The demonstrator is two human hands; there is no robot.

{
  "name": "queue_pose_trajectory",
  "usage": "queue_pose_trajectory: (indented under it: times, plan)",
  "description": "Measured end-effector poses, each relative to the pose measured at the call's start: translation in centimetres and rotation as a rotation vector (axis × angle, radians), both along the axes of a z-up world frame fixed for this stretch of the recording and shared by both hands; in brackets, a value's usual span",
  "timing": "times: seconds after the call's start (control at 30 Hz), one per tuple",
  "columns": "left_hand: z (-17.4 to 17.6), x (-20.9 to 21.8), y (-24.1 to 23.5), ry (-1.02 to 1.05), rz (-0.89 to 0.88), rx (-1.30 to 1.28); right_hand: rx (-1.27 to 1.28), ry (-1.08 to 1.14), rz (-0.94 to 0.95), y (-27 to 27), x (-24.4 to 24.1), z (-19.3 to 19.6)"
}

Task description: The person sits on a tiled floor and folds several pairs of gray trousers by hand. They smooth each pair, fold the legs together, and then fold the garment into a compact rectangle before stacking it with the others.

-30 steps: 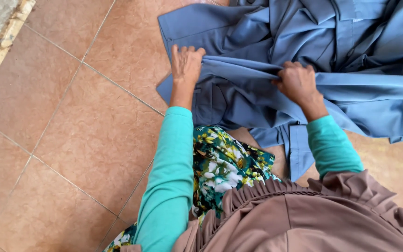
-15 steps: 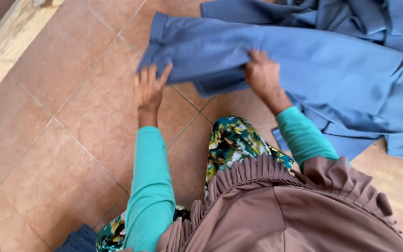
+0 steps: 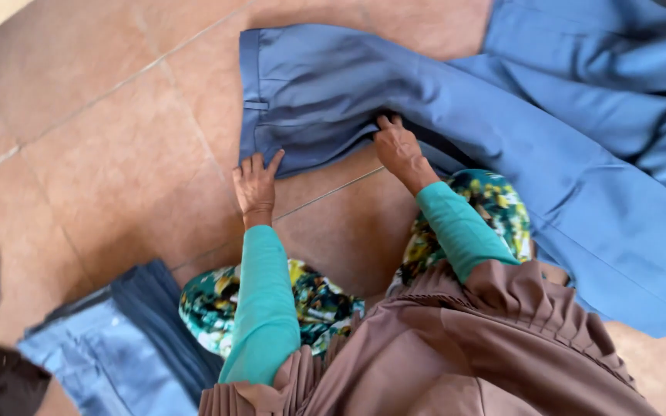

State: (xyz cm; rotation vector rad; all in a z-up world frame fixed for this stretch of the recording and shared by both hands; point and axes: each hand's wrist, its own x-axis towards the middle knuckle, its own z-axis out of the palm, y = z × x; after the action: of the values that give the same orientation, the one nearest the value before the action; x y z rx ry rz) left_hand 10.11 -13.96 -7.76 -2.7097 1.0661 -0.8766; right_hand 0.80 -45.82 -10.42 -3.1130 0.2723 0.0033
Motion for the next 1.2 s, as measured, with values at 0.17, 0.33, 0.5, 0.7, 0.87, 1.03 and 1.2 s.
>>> queue_pose_trajectory:
  times: [0.17, 0.33, 0.5, 0.7, 0.87, 1.03, 1.2]
  plan:
    - [1.4, -0.3, 11.4, -0.002, 0.209, 0.028, -0.069, -0.232, 0.115, 11.0, 4.3, -1.6]
    - [-1.3, -1.3, 23.5, 0.053, 0.550, 0.125, 0.141, -0.069, 0.408, 21.1, 5.6, -2.3]
    - [-2.8, -3.5, 26.3, 0.187, 0.862, 0.072, 0.180, -0.102, 0.485, 27.3, 4.1, 0.6]
    - [3.7, -7.8, 14.2, 0.745, 1.016, -0.432, 0.404, -0.090, 0.434, 27.5, 2.4, 3.7]
    - [14.7, -9.1, 5.1, 1.856, 0.847, -1.566, 0.366, -0.132, 0.443, 26.8, -0.9, 5.3]
    - [1.6, -7.7, 7.5, 1.617, 0.973, -2.144, 0.118, -0.286, 0.398, 23.0, -3.7, 2.7]
    - [-5.2, -5.0, 15.3, 1.586, 0.876, -2.349, -0.004, -0.283, 0.323, 18.0, -5.9, 1.0]
